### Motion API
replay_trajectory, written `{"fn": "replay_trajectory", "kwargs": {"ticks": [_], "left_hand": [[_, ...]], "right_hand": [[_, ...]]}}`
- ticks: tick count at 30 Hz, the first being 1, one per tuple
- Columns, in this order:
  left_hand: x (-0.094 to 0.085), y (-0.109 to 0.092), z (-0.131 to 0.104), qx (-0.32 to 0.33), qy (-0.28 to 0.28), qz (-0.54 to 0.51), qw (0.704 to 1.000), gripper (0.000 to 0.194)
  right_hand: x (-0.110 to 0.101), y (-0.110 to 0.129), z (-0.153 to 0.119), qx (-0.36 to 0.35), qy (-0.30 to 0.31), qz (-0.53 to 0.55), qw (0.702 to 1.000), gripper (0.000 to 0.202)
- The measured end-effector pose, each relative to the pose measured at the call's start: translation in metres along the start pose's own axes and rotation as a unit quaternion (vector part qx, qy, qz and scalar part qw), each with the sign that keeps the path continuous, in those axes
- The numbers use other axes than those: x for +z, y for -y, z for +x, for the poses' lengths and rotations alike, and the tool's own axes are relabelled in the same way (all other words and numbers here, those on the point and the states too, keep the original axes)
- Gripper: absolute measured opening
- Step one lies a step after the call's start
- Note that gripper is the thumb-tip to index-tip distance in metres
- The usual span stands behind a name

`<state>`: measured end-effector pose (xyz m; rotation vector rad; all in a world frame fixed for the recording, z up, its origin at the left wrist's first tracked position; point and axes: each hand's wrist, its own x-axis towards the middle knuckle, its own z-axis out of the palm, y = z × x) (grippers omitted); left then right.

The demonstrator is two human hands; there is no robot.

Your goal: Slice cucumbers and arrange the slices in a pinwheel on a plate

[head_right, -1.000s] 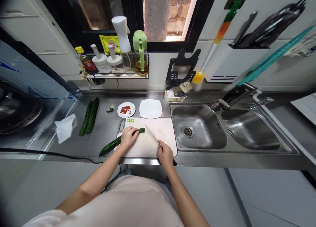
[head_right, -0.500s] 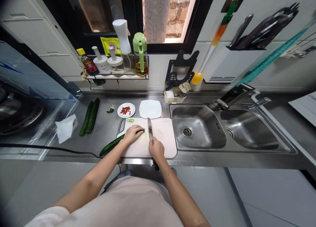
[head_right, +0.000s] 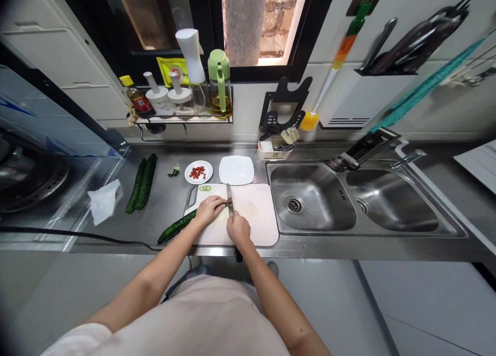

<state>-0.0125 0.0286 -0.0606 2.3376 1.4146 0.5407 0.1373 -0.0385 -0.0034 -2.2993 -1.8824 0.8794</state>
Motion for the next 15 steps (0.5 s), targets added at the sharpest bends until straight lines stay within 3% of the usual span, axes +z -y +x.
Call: {"fn": "replay_trajectory", "kwargs": {"ticks": [15], "left_hand": [[0.0008, 0.0000, 0.0008, -0.002, 0.003, 0.009, 1.000, 0.027]], "right_hand": [[0.0043, 0.0028, -0.0018, -0.002, 0.013, 0.006, 1.000, 0.031]]}}
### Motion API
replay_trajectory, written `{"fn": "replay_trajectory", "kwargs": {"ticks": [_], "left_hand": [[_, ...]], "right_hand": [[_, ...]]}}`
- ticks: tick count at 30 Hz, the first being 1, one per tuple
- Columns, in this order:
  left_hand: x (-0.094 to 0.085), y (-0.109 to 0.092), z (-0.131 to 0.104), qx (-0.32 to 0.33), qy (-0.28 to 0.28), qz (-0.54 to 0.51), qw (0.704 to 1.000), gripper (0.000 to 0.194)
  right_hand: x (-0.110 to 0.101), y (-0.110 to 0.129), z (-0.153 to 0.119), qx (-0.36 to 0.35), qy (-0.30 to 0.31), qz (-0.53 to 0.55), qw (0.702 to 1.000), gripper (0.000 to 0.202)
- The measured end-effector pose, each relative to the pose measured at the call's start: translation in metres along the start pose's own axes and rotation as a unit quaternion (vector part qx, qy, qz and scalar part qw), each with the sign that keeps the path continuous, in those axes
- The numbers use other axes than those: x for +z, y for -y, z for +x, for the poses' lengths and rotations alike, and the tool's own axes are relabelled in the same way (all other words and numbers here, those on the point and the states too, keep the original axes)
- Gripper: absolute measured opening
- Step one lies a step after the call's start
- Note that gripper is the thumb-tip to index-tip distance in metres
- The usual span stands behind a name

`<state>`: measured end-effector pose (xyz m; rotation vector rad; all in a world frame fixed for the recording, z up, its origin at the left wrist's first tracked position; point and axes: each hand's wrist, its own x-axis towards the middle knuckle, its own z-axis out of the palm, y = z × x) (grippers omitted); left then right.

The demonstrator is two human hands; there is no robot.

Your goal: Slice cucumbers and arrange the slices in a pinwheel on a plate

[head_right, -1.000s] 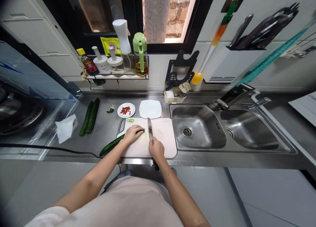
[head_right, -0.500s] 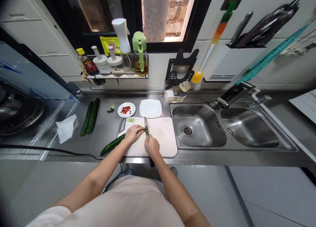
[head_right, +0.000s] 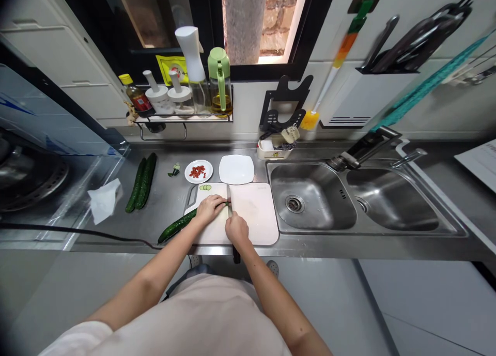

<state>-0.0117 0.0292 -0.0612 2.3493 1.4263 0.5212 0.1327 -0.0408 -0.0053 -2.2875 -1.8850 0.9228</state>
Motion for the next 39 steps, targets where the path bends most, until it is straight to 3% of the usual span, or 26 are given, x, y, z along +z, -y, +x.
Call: {"fn": "replay_trajectory", "kwargs": {"ticks": [11, 31, 39], "left_hand": [[0.000, 0.000, 0.001, -0.005, 0.006, -0.016, 1.000, 0.025], [0.001, 0.002, 0.002, -0.001, 0.004, -0.012, 1.000, 0.026], [0.002, 0.002, 0.002, 0.000, 0.004, -0.011, 1.000, 0.025]], "right_hand": [[-0.003, -0.008, -0.026, -0.011, 0.039, -0.020, 0.999, 0.030], [-0.004, 0.006, 0.002, -0.008, 0.019, -0.023, 1.000, 0.030], [0.000, 0.001, -0.013, 0.006, 0.040, -0.038, 0.998, 0.030]]}}
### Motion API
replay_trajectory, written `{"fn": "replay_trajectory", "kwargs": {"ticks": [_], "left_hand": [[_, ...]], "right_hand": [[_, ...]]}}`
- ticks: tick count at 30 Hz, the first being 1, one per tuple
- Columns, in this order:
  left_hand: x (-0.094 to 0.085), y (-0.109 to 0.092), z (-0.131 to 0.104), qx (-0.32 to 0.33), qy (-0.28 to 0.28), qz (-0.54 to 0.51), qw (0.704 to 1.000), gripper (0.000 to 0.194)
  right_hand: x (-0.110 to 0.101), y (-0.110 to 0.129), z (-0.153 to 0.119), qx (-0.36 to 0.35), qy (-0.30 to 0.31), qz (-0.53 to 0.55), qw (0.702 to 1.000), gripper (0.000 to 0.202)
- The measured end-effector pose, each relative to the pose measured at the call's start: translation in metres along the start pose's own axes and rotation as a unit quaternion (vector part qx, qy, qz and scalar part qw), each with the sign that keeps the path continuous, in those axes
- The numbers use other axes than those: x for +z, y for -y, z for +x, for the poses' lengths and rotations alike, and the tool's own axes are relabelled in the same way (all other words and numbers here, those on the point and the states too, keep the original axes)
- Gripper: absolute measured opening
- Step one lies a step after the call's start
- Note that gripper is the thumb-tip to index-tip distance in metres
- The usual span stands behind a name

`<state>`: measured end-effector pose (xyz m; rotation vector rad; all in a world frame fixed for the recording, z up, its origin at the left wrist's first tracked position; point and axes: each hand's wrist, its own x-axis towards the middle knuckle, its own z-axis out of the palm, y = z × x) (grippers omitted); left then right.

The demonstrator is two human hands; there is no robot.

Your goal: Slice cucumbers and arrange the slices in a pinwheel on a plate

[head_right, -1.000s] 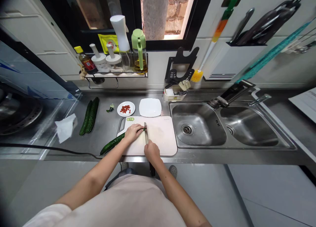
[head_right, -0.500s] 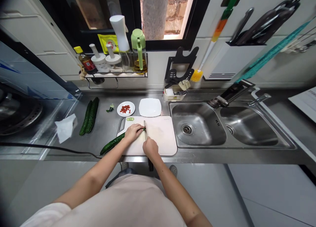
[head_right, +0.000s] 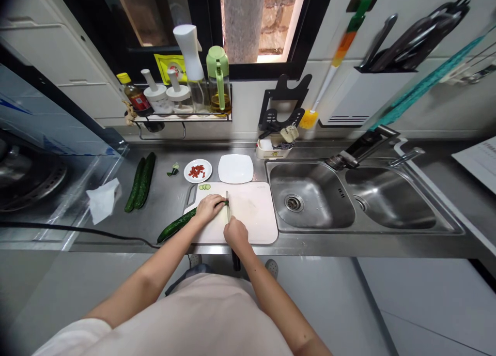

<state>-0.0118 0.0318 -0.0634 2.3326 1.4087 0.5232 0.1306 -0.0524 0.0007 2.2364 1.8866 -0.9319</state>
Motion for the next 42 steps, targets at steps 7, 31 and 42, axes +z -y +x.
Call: {"fn": "replay_trajectory", "kwargs": {"ticks": [7, 31, 42], "left_hand": [[0.000, 0.000, 0.000, -0.005, -0.002, -0.002, 1.000, 0.024], [0.000, -0.001, -0.001, -0.011, -0.001, 0.001, 1.000, 0.025], [-0.001, -0.002, 0.000, -0.023, 0.008, -0.007, 1.000, 0.024]], "right_hand": [[-0.001, 0.002, 0.000, 0.004, 0.007, -0.007, 1.000, 0.030], [0.001, 0.011, 0.024, 0.004, 0.001, 0.009, 1.000, 0.033], [0.004, 0.009, 0.004, 0.020, 0.027, -0.002, 0.999, 0.030]]}}
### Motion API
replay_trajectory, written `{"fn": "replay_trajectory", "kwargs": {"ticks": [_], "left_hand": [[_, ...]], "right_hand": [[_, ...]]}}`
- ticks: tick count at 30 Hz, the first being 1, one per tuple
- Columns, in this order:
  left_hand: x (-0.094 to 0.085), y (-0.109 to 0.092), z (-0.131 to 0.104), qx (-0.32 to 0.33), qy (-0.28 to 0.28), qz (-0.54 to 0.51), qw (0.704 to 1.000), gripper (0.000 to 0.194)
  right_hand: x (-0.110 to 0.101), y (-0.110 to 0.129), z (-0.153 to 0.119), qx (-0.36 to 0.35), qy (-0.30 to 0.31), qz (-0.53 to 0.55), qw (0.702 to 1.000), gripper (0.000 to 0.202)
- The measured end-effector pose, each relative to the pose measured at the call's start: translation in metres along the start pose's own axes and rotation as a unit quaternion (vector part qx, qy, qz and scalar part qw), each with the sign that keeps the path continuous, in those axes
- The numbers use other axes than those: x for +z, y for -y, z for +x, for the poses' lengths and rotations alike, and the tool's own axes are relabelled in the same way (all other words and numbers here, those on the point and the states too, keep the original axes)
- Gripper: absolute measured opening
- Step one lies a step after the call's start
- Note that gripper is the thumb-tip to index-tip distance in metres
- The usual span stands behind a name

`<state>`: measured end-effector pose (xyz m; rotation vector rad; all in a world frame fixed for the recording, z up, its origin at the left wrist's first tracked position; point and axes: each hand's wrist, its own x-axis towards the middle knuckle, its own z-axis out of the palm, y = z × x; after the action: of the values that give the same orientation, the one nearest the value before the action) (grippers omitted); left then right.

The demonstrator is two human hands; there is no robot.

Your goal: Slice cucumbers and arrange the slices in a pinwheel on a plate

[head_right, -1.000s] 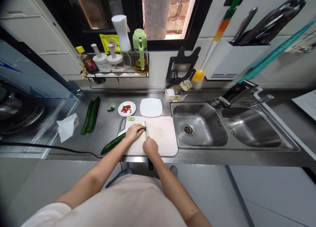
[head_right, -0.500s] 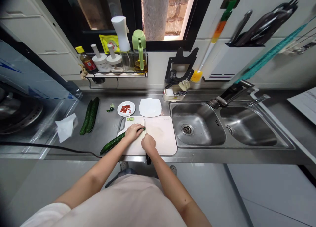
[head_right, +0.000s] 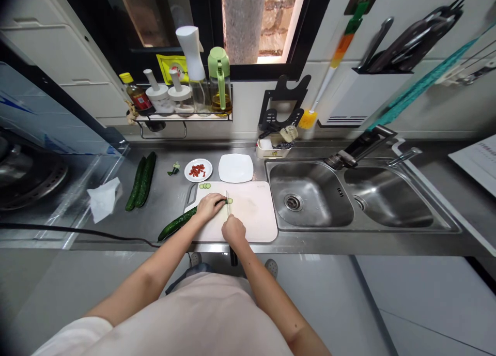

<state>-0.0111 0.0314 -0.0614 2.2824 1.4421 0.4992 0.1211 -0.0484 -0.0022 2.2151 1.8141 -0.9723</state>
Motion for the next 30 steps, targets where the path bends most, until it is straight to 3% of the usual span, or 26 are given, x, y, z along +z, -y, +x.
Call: {"fn": "replay_trajectory", "kwargs": {"ticks": [12, 30], "left_hand": [[-0.001, -0.002, -0.001, 0.000, -0.007, -0.006, 1.000, 0.023], [-0.003, -0.002, -0.001, -0.006, 0.000, -0.007, 1.000, 0.024]], "right_hand": [[0.010, -0.007, -0.012, 0.009, 0.017, -0.005, 1.000, 0.030], [-0.006, 0.009, 0.027, -0.012, -0.037, 0.019, 0.999, 0.035]]}}
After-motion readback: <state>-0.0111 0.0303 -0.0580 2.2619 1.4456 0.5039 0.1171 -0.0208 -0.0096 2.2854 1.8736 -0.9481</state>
